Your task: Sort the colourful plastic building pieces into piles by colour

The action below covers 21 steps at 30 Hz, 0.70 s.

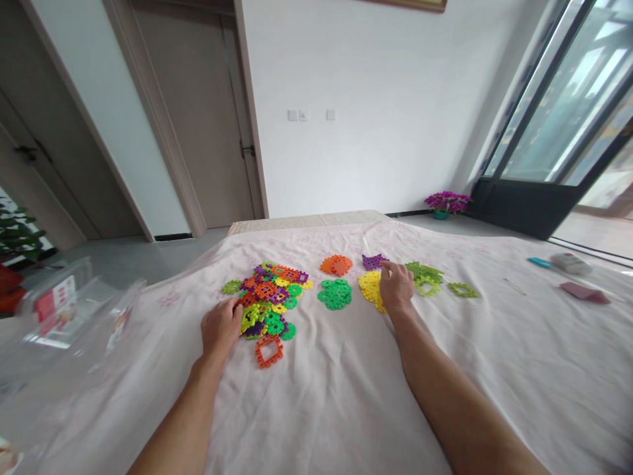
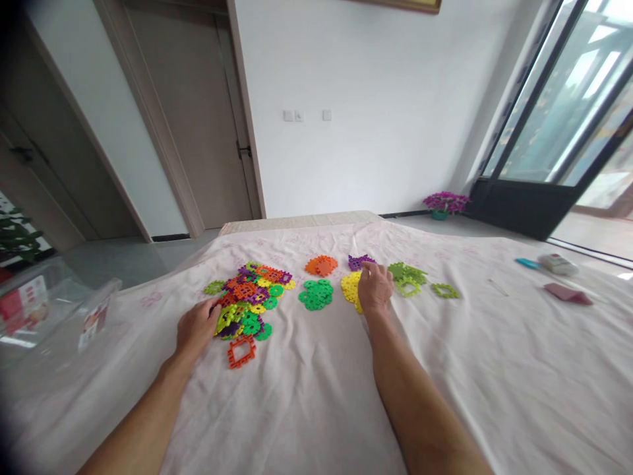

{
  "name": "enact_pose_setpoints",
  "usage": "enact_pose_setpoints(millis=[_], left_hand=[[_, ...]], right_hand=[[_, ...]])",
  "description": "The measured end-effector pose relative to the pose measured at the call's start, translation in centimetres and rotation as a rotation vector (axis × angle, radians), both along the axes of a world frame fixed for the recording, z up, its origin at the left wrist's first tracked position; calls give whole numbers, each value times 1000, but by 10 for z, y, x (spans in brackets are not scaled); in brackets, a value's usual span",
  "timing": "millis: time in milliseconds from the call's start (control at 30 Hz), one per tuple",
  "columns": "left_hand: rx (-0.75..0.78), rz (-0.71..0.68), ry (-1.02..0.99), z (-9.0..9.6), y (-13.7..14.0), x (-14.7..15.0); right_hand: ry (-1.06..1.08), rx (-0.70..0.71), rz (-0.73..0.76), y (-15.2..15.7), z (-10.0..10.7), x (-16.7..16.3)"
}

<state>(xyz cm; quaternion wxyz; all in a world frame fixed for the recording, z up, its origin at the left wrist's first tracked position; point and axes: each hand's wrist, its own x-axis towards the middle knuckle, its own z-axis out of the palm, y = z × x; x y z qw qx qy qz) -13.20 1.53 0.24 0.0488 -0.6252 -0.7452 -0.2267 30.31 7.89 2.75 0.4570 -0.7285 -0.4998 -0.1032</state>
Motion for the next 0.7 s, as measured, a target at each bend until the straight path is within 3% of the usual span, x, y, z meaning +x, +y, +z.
enact_pose_setpoints(millis=[167, 300, 367, 567, 700], left_hand=[[4, 3, 2, -2, 1, -1], [13, 8, -1, -3, 2, -1], [13, 8, 0, -3, 2, -1], [1, 8, -11, -1, 1, 0], [-1, 10, -19, 1, 1, 1]], right_hand=[[-179, 89, 357, -6, 5, -45], [-393, -57, 738, -27, 7, -96], [-491, -122, 855, -37, 4, -118], [-635, -229, 935, -40, -12, -149], [-630, -278, 981, -37, -9, -151]])
